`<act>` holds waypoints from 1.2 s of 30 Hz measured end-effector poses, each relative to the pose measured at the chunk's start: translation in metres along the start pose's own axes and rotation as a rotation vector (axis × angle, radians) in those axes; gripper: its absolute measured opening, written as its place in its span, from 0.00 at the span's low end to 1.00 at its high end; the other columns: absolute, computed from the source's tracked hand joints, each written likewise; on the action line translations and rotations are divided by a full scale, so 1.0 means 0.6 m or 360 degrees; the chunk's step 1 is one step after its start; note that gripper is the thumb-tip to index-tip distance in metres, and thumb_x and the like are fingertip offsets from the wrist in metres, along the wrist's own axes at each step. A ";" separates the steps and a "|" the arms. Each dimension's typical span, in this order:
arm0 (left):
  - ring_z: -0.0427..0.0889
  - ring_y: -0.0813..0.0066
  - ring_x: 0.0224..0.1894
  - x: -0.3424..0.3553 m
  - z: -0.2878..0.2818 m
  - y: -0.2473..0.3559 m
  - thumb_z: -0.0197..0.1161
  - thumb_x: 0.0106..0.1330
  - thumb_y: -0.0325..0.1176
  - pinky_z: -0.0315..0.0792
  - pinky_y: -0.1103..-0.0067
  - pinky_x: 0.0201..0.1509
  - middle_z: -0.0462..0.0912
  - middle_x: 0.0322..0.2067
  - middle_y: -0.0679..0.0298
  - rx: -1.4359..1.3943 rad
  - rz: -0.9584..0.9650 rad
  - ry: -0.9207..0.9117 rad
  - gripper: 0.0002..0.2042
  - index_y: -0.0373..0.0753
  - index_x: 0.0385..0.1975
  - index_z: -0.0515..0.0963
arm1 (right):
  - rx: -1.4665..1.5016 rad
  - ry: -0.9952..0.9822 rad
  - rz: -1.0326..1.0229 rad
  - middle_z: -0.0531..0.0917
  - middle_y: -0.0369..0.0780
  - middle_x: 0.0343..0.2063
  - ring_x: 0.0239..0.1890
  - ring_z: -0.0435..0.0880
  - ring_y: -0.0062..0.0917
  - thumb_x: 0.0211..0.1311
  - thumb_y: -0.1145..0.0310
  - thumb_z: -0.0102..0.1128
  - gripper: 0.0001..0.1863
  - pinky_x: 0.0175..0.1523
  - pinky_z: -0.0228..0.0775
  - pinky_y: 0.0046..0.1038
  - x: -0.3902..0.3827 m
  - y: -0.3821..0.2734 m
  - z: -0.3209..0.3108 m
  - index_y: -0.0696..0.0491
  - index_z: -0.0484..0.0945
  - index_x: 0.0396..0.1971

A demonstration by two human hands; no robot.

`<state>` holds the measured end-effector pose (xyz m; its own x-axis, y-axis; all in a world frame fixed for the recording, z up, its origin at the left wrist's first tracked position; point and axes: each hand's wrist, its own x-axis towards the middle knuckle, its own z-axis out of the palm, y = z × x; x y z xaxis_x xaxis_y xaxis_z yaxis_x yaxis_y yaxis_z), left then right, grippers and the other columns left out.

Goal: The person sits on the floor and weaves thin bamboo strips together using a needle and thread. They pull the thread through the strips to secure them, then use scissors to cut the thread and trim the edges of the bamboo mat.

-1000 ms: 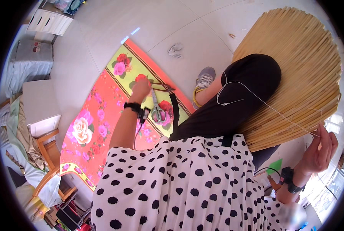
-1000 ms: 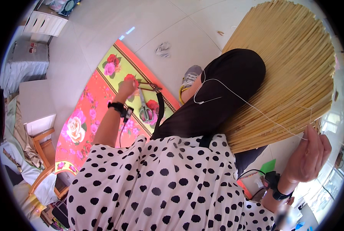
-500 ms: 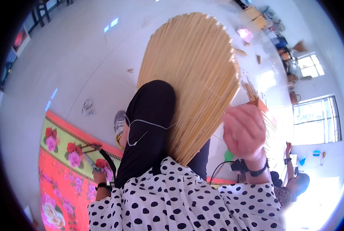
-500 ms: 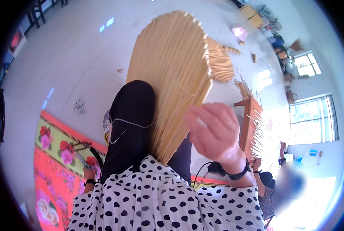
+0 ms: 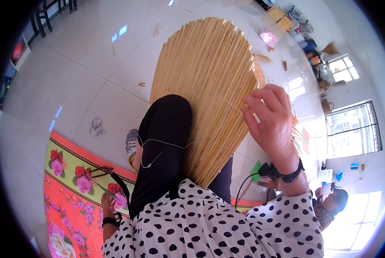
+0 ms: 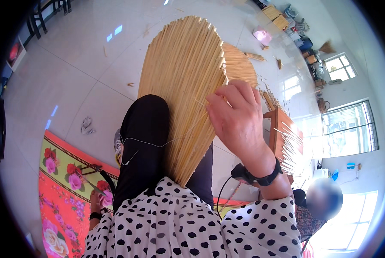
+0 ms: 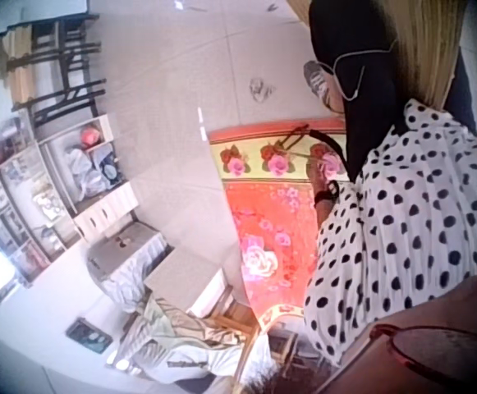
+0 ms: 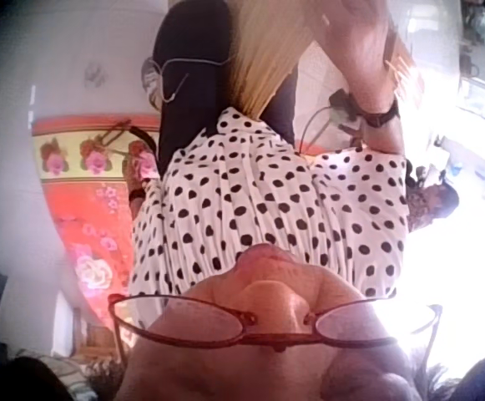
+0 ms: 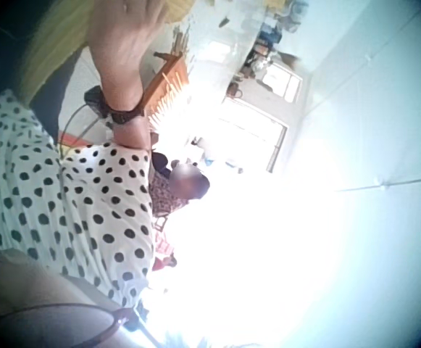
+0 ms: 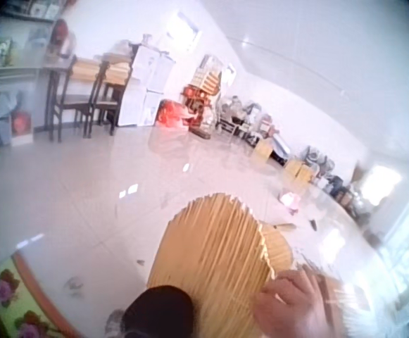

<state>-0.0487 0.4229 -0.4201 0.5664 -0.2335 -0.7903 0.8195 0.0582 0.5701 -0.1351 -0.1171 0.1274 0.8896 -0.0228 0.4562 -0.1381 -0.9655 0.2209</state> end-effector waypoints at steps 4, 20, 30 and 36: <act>0.78 0.78 0.32 -0.058 0.099 0.142 0.63 0.61 0.30 0.72 0.82 0.30 0.78 0.35 0.68 -0.0100 0.0455 -0.0228 0.17 0.44 0.49 0.69 | -0.0080 -0.0106 -0.0250 0.79 0.34 0.32 0.46 0.76 0.30 0.47 0.72 0.68 0.07 0.50 0.67 0.34 0.035 0.022 0.003 0.52 0.81 0.29; 0.80 0.82 0.33 -0.382 0.621 0.412 0.76 0.48 0.28 0.75 0.82 0.38 0.80 0.30 0.69 0.0783 0.0548 -0.1987 0.24 0.37 0.43 0.69 | -0.0417 -0.0910 -0.0155 0.78 0.36 0.24 0.39 0.75 0.31 0.47 0.69 0.67 0.06 0.44 0.65 0.32 0.064 0.002 0.028 0.52 0.78 0.20; 0.79 0.76 0.34 -0.383 0.692 0.360 0.75 0.48 0.27 0.74 0.81 0.39 0.79 0.31 0.63 0.0484 -0.0300 -0.2521 0.26 0.35 0.46 0.67 | -0.0314 -0.0681 -0.0070 0.76 0.34 0.23 0.36 0.74 0.29 0.49 0.72 0.64 0.02 0.43 0.64 0.32 0.046 -0.004 -0.022 0.51 0.79 0.21; 0.78 0.77 0.36 -0.380 0.713 0.334 0.72 0.53 0.33 0.72 0.80 0.42 0.79 0.33 0.62 0.0536 -0.0251 -0.2672 0.28 0.35 0.51 0.64 | -0.0161 -0.0434 -0.0001 0.75 0.34 0.23 0.35 0.75 0.28 0.48 0.74 0.65 0.04 0.43 0.62 0.32 0.025 0.002 -0.028 0.50 0.79 0.24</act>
<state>-0.0508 0.0727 -0.0300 -0.3957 -0.9108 0.1175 0.6766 -0.2026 0.7079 -0.1294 -0.1140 0.1486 0.9721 -0.1045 0.2102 -0.1680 -0.9350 0.3123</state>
